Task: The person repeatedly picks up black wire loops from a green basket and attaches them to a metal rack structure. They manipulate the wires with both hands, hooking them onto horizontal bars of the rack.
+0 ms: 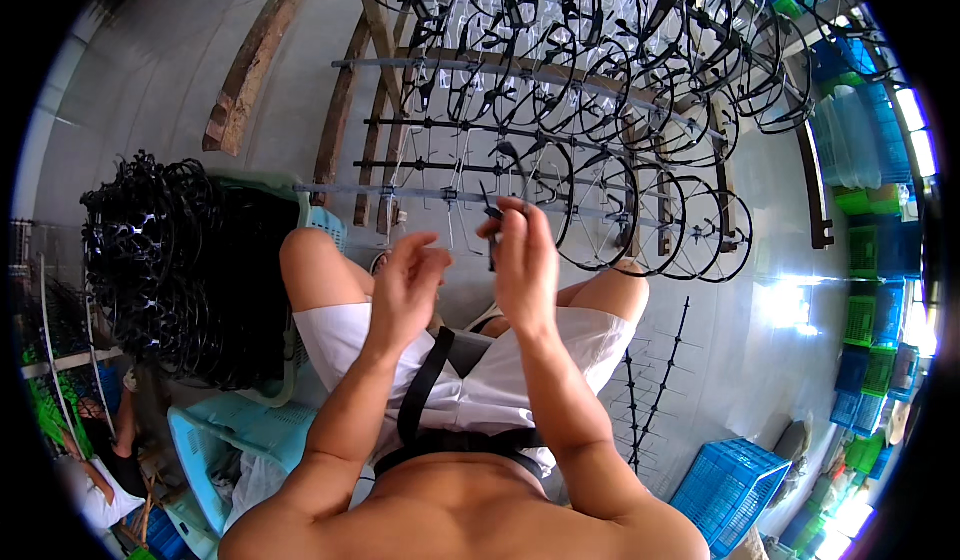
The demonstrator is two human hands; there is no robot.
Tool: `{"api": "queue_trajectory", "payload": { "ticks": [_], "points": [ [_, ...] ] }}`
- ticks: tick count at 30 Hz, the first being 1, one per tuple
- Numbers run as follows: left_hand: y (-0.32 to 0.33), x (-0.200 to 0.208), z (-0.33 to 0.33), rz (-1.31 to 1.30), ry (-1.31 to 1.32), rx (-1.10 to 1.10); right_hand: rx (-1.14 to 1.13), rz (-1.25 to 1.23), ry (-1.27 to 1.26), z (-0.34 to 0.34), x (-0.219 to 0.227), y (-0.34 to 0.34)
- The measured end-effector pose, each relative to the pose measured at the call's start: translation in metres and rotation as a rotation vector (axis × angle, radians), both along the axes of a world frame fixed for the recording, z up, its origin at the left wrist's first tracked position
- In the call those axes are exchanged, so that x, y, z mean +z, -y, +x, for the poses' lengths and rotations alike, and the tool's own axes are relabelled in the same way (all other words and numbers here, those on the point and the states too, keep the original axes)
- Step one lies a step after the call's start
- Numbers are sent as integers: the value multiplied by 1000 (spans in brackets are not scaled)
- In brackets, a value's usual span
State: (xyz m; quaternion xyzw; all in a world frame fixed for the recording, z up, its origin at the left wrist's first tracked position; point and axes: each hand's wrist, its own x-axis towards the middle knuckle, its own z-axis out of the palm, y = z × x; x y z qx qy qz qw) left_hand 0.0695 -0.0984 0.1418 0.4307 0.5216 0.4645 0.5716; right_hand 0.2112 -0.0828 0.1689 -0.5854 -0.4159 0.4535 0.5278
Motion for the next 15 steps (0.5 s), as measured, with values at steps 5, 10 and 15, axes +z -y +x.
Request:
{"api": "queue_trajectory", "payload": {
  "ticks": [5, 10, 15],
  "points": [
    [-12, -1, 21, -203, -8, -112, -59, -7, -97, -15, -30, -48],
    [-11, -11, 28, -205, 2, -72, -70, -67, -167, -17, -24, -56],
    [-9, -13, 29, -204, 37, -89, -44, -66, -32, -13, -16, -48]
  ]
}}
